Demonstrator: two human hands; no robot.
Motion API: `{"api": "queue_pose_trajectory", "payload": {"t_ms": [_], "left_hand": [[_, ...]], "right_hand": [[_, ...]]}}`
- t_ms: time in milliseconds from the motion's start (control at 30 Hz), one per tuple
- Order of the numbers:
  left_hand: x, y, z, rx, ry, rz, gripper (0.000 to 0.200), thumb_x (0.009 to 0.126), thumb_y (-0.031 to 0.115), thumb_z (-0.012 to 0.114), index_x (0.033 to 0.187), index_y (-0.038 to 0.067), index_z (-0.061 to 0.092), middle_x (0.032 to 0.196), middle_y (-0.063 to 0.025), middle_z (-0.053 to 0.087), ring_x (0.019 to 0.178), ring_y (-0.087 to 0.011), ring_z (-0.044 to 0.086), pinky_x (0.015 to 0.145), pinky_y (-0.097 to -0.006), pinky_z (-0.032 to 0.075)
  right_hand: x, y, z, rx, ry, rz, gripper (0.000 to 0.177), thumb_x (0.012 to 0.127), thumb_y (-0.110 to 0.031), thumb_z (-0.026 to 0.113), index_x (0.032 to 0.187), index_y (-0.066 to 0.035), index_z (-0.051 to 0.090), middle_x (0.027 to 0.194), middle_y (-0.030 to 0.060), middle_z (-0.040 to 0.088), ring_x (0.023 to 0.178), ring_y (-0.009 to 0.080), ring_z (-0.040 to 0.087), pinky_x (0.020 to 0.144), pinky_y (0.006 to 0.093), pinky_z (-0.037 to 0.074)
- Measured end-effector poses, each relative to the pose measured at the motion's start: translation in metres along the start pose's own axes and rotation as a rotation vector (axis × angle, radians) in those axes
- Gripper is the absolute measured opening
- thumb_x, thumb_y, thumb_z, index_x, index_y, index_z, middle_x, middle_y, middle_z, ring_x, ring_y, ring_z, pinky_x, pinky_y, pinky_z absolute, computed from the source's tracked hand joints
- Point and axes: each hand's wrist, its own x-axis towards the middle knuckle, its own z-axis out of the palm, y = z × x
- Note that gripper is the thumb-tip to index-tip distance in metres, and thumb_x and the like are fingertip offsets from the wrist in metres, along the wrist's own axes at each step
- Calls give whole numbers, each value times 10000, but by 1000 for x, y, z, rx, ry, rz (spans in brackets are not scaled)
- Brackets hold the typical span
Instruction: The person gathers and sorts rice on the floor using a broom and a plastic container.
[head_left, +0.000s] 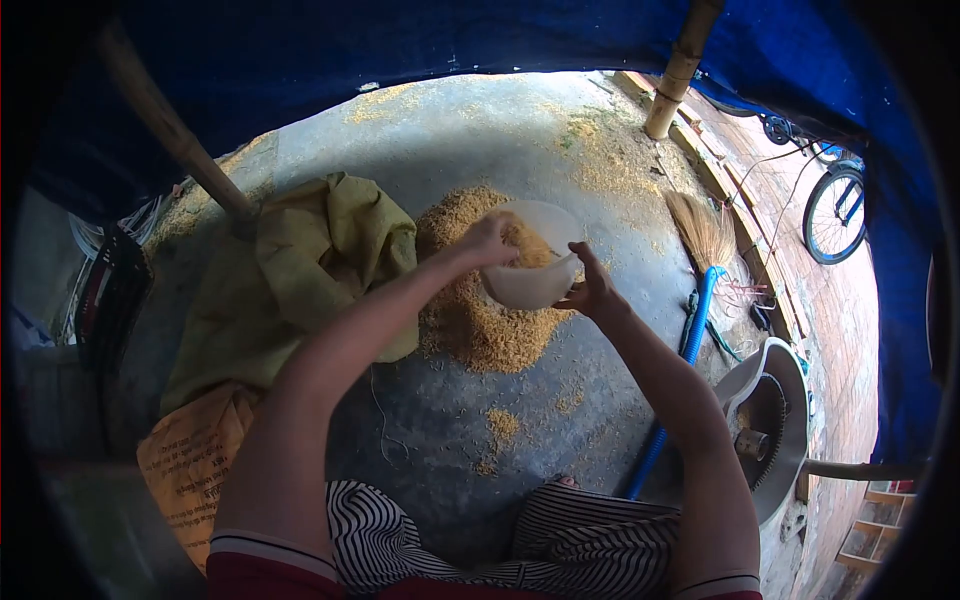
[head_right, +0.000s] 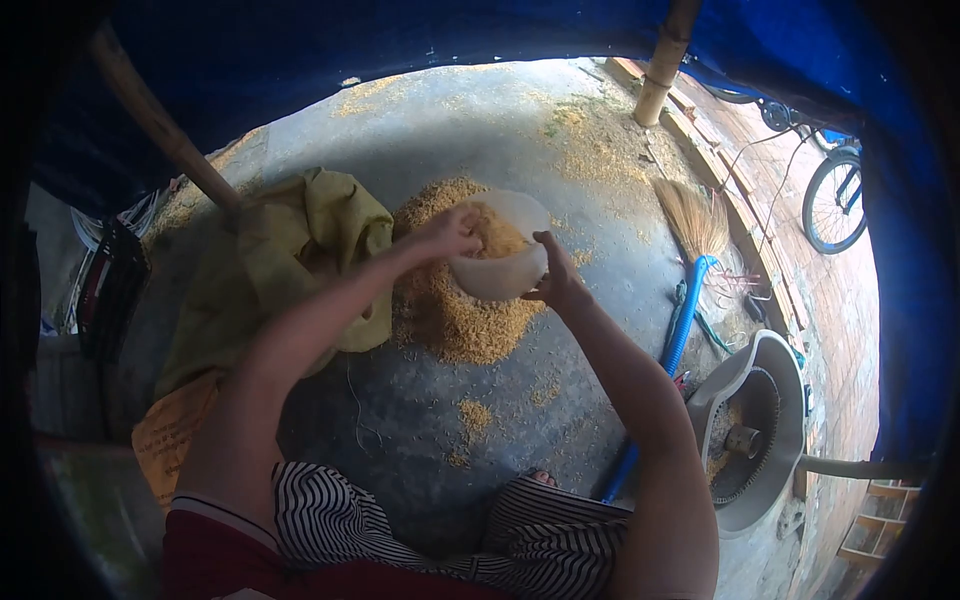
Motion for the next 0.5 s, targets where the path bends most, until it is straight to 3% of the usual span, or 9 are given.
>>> {"api": "queue_pose_trajectory", "payload": {"t_ms": [67,133,200,233,300,333,400,433,500], "left_hand": [[-6,2,-25,57,57,31,657,730,277,653,1282,31,393,1277,-211,438,1135,-285,488,907,-346,440],[-16,-4,-54,117,120,62,583,746,280,637,1242,32,456,1242,-199,479,1123,-270,497,870,-355,471],[-34,-19,-84,260,152,-3,608,719,301,655,1230,31,466,1187,-189,524,1092,-286,519,886,-366,457],[-44,-31,-97,260,168,-19,608,719,301,655,1230,31,466,1187,-189,524,1092,-286,519,886,-366,457],[-67,-60,-122,518,163,-284,650,692,318,660,1247,51,453,1272,-221,436,1191,-340,416,981,-490,344],[-75,-81,-129,515,183,-307,650,692,318,660,1247,51,453,1272,-221,436,1191,-340,416,981,-490,344],[-91,-115,-139,824,466,-642,707,672,306,648,1292,69,403,1358,-241,303,1289,-416,214,1016,-613,166],[-105,-123,-148,822,474,-658,707,672,306,648,1292,69,403,1358,-241,303,1289,-416,214,1016,-613,166],[-127,-133,-161,688,519,-693,746,665,248,628,1329,64,344,1401,-241,203,1305,-474,45,972,-698,52]], "right_hand": [[10,3,-10,215,5,43,743,735,-411,585,1344,-118,275,1322,225,318,1186,406,376,938,616,288],[20,1,-22,238,-45,43,727,731,-405,591,1331,-124,292,1314,228,322,1168,414,390,914,629,298],[4,-6,-16,-31,-104,-54,857,691,-440,639,1351,-119,197,1361,221,237,1216,408,342,946,581,307],[-25,-8,7,-223,-44,-213,863,674,-440,657,1339,-99,226,1331,225,280,1223,399,332,944,589,301],[-24,-10,17,-156,-8,-152,852,668,-439,665,1333,-115,242,1318,225,298,1208,400,349,939,592,306],[-24,-13,23,-80,54,-94,842,661,-437,673,1328,-130,258,1305,225,315,1193,401,365,934,595,312],[-31,-17,42,-123,-15,-104,835,658,-434,678,1330,-156,267,1284,236,335,1172,399,381,934,591,316],[-39,-20,56,-161,-22,-138,839,658,-431,681,1334,-158,265,1284,240,335,1169,398,382,941,589,310],[-33,-18,70,-180,-8,-185,848,659,-434,689,1337,-155,265,1279,251,332,1167,401,382,957,582,300]]}}
